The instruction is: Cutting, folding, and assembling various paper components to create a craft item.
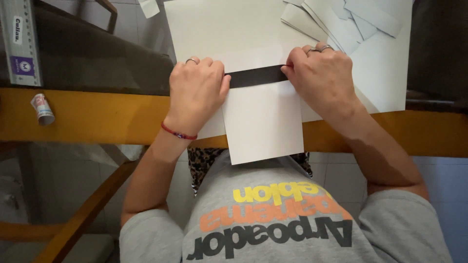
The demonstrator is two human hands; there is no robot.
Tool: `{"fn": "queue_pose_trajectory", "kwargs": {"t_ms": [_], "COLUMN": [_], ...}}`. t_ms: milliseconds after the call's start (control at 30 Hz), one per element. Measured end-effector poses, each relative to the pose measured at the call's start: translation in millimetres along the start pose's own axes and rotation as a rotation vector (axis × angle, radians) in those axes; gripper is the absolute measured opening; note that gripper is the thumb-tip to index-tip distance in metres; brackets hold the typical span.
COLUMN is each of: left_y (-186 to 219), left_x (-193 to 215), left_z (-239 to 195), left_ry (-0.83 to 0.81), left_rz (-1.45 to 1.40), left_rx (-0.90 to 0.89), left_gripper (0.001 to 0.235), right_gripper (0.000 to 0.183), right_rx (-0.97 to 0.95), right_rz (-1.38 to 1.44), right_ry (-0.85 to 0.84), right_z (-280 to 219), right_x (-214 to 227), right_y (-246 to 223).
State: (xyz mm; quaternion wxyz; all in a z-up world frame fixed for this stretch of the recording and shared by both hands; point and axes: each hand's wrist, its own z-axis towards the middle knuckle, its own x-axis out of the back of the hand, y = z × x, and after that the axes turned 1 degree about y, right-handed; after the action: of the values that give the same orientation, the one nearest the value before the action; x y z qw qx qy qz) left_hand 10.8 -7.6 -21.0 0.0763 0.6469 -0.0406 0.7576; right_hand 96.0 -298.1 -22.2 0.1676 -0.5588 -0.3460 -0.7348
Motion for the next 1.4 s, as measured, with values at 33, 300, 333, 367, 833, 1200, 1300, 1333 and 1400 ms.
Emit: {"fn": "queue_pose_trajectory", "kwargs": {"t_ms": [33,300,333,367,833,1200,1300,1333,1400], "left_y": [0,-1,4,8,29,30,30,27,24], "left_x": [2,24,28,33,2,-7,-7,-3,2], "left_z": [1,-9,-16,-22,-52,-68,-66,-63,-61], "left_ry": [0.003,0.164,0.174,0.240,0.014,-0.004,-0.012,-0.002,-0.157], "left_rz": [0.001,0.276,0.277,0.193,-0.003,-0.056,-0.069,-0.064,-0.104], "left_rx": [-0.001,0.036,0.038,-0.037,-0.184,-0.011,0.064,0.066,-0.162], "left_gripper": [0.033,0.032,0.032,0.015,0.065,0.099,0.107,0.107,0.077], "right_gripper": [0.033,0.078,0.078,0.068,0.101,0.136,0.144,0.144,0.123], "right_rx": [-0.001,-0.095,-0.096,-0.054,0.090,-0.213,-0.146,-0.145,0.124], "right_rz": [-0.002,-0.291,-0.297,-0.242,0.407,0.351,0.183,0.179,0.430], "right_ry": [0.002,-0.059,-0.052,0.036,-0.163,-0.344,-0.333,-0.323,-0.125], "right_z": [1,7,4,-1,-28,-37,-46,-53,-73], "right_x": [4,18,24,30,35,40,36,42,53], "right_y": [-1,11,2,-7,-66,-63,-66,-70,-79]}}
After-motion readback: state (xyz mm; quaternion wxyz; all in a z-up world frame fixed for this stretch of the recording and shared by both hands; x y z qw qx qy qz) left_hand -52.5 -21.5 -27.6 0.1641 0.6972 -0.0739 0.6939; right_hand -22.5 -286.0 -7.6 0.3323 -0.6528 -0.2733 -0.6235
